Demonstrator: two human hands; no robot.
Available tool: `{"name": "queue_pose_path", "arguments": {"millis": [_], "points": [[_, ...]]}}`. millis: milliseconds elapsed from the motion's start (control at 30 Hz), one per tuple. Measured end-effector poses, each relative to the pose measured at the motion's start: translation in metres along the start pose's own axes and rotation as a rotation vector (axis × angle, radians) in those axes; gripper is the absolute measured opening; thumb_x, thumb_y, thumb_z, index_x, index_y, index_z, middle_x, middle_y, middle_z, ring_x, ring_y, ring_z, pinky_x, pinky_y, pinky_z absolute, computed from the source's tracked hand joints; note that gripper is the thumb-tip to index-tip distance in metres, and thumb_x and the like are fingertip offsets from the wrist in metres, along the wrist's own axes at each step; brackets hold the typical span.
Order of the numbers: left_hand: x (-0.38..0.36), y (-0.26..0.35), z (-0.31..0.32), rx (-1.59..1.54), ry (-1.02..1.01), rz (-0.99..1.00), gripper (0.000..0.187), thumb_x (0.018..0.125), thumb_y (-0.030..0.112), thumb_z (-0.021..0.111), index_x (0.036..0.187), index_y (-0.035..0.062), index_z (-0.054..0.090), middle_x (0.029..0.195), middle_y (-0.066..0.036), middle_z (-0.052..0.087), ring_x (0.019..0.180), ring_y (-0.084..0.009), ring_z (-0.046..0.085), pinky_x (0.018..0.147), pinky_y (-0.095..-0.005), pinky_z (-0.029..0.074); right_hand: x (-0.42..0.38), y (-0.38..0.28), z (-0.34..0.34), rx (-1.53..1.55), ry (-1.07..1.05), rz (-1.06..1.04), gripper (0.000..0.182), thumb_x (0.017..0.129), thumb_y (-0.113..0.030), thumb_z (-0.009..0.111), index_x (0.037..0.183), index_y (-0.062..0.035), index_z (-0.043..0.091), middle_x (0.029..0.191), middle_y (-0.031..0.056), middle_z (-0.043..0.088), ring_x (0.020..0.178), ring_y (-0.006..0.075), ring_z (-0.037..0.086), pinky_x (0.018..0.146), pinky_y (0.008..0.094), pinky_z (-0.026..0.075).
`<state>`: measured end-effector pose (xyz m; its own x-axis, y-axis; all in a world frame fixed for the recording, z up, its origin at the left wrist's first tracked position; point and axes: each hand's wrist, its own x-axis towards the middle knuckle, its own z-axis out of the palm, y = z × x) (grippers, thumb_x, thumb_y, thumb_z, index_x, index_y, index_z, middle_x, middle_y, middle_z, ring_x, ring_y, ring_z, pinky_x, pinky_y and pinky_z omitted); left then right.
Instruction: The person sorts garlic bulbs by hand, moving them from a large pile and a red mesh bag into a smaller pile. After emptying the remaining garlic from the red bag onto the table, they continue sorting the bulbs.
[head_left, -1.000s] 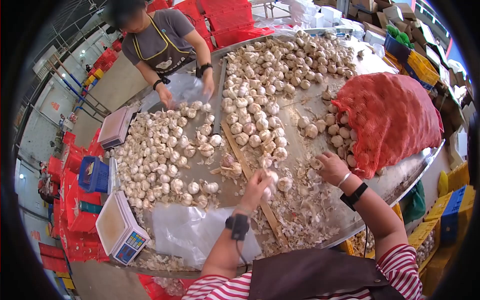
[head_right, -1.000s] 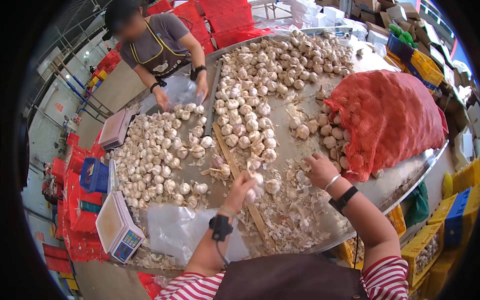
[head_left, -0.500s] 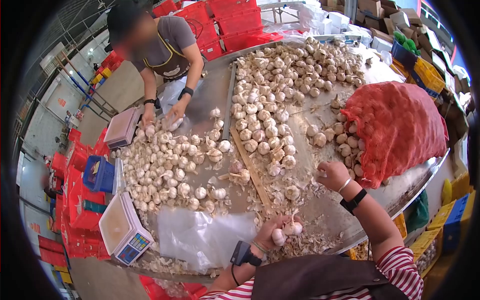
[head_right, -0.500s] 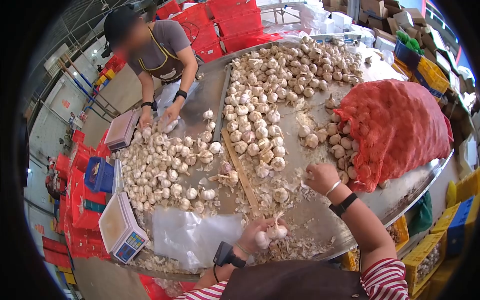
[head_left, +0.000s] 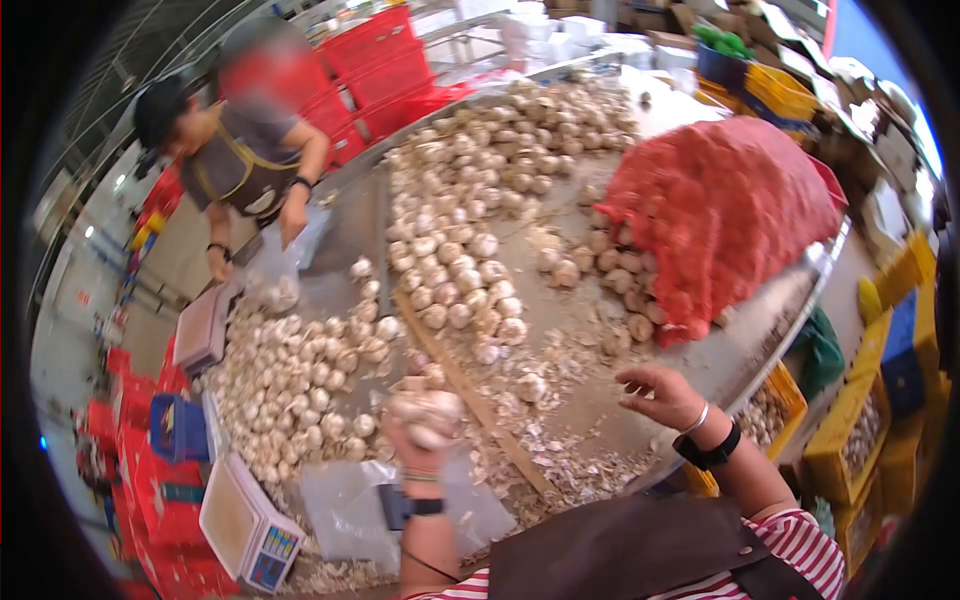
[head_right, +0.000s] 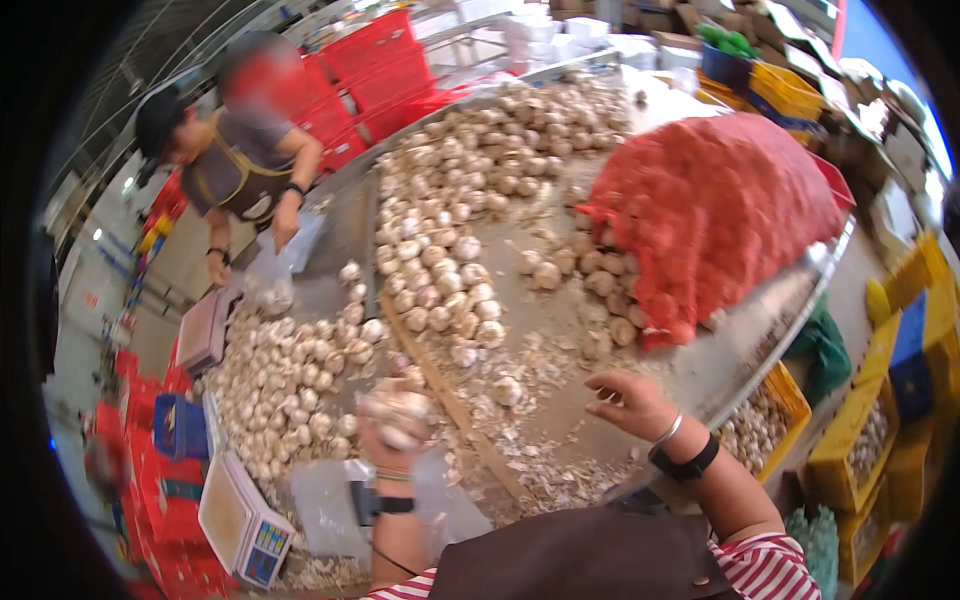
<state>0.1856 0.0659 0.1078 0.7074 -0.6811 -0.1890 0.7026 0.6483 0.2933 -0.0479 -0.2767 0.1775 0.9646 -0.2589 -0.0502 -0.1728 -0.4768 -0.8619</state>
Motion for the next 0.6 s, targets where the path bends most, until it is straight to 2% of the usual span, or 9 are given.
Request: {"name": "queue_pose_path", "arguments": {"millis": [33, 67, 100, 133, 167, 233, 367, 467, 600], "points": [[0.003, 0.027, 0.016, -0.077, 0.083, 0.214, 0.053, 0.089, 0.055, 0.053, 0.12, 0.0119, 0.053, 0.117, -0.017, 0.054, 0.096, -0.0256, 0.057, 0.07, -0.0446, 0.058, -0.017, 0.01, -0.012, 0.015, 0.056, 0.049, 0.036, 0.081, -0.017, 0.075, 0.112, -0.0042, 0.063, 0.096, 0.01, 0.066, 0.083, 0.0192, 0.065, 0.072, 0.031, 0.053], [0.004, 0.071, -0.006, 0.278, 0.032, 0.248, 0.047, 0.09, 0.049, 0.052, 0.121, 0.0139, 0.055, 0.124, -0.013, 0.053, 0.109, -0.0272, 0.055, 0.083, -0.0529, 0.052, -0.036, 0.022, -0.022, 0.015, 0.126, 0.074, 0.035, 0.081, -0.015, 0.075, 0.111, -0.0035, 0.063, 0.095, 0.0092, 0.066, 0.083, 0.0182, 0.065, 0.073, 0.0301, 0.053], [0.005, 0.086, -0.005, 0.782, 0.525, 0.592, 0.047, 0.09, 0.045, 0.054, 0.126, 0.014, 0.054, 0.132, -0.01, 0.05, 0.119, -0.0288, 0.051, 0.094, -0.0562, 0.044, -0.055, 0.034, -0.03, 0.016, 0.192, 0.094, 0.034, 0.081, -0.013, 0.074, 0.111, -0.0027, 0.062, 0.095, 0.0085, 0.066, 0.083, 0.0171, 0.064, 0.073, 0.0292, 0.053], [-0.003, 0.095, 0.015, 0.71, 0.649, 0.628, 0.071, 0.086, 0.039, 0.06, 0.143, 0.0085, 0.033, 0.139, -0.013, 0.042, 0.127, -0.029, 0.041, 0.103, -0.0539, 0.033, -0.075, 0.048, -0.036, 0.092, 0.264, 0.18, 0.033, 0.081, -0.012, 0.073, 0.111, -0.0018, 0.062, 0.095, 0.0077, 0.066, 0.084, 0.0154, 0.064, 0.074, 0.0283, 0.053], [-0.005, 0.077, 0.059, 0.854, 0.912, 0.82, 0.075, 0.085, 0.04, 0.061, 0.145, 0.007, 0.03, 0.143, -0.014, 0.037, 0.133, -0.0293, 0.034, 0.11, -0.0526, 0.021, -0.096, 0.062, -0.039, 0.172, 0.337, 0.267, 0.032, 0.081, -0.01, 0.073, 0.11, -0.0009, 0.062, 0.095, 0.0069, 0.067, 0.085, 0.0137, 0.063, 0.075, 0.0274, 0.052], [-0.005, 0.078, 0.055, 1.058, 0.825, 0.872, 0.069, 0.087, 0.037, 0.06, 0.143, 0.0057, 0.034, 0.146, -0.015, 0.034, 0.133, -0.0287, 0.034, 0.11, -0.052, 0.021, -0.133, 0.078, -0.039, 0.477, 0.538, 0.33, 0.025, 0.082, -0.007, 0.071, 0.105, 0.0006, 0.064, 0.092, 0.0056, 0.067, 0.086, 0.0106, 0.062, 0.077, 0.0257, 0.051], [0.019, -0.004, 0.059, 1.314, 0.566, 0.576, 0.061, 0.092, 0.033, 0.057, 0.143, 0.0069, 0.036, 0.144, -0.013, 0.041, 0.132, -0.0251, 0.04, 0.108, -0.045, 0.028, -0.195, 0.091, -0.027, 0.249, 0.717, 0.382, 0.022, 0.084, -0.011, 0.069, 0.103, -0.0007, 0.064, 0.091, 0.007, 0.068, 0.083, 0.0132, 0.064, 0.076, 0.0281, 0.052], [0.048, -0.09, 0.071, 1.545, 0.092, 0.187, 0.045, 0.094, 0.027, 0.06, 0.129, 0.0014, 0.05, 0.128, -0.01, 0.054, 0.119, -0.0219, 0.05, 0.1, -0.0355, 0.038, -0.235, 0.108, 0.001, 0.123, 0.672, 0.41, 0.025, 0.083, -0.013, 0.07, 0.104, -0.0016, 0.064, 0.091, 0.01, 0.068, 0.083, 0.0178, 0.066, 0.075, 0.0295, 0.052], [0.058, -0.197, 0.124, 1.718, -0.403, 0.035, 0.04, 0.09, 0.018, 0.065, 0.123, -0.0021, 0.055, 0.118, -0.013, 0.061, 0.11, -0.0225, 0.057, 0.097, -0.0345, 0.043, -0.301, 0.103, 0.036, 0.052, 0.764, 0.481, 0.029, 0.08, -0.015, 0.072, 0.106, -0.0035, 0.064, 0.092, 0.0112, 0.068, 0.084, 0.0213, 0.066, 0.077, 0.0317, 0.053]]}}
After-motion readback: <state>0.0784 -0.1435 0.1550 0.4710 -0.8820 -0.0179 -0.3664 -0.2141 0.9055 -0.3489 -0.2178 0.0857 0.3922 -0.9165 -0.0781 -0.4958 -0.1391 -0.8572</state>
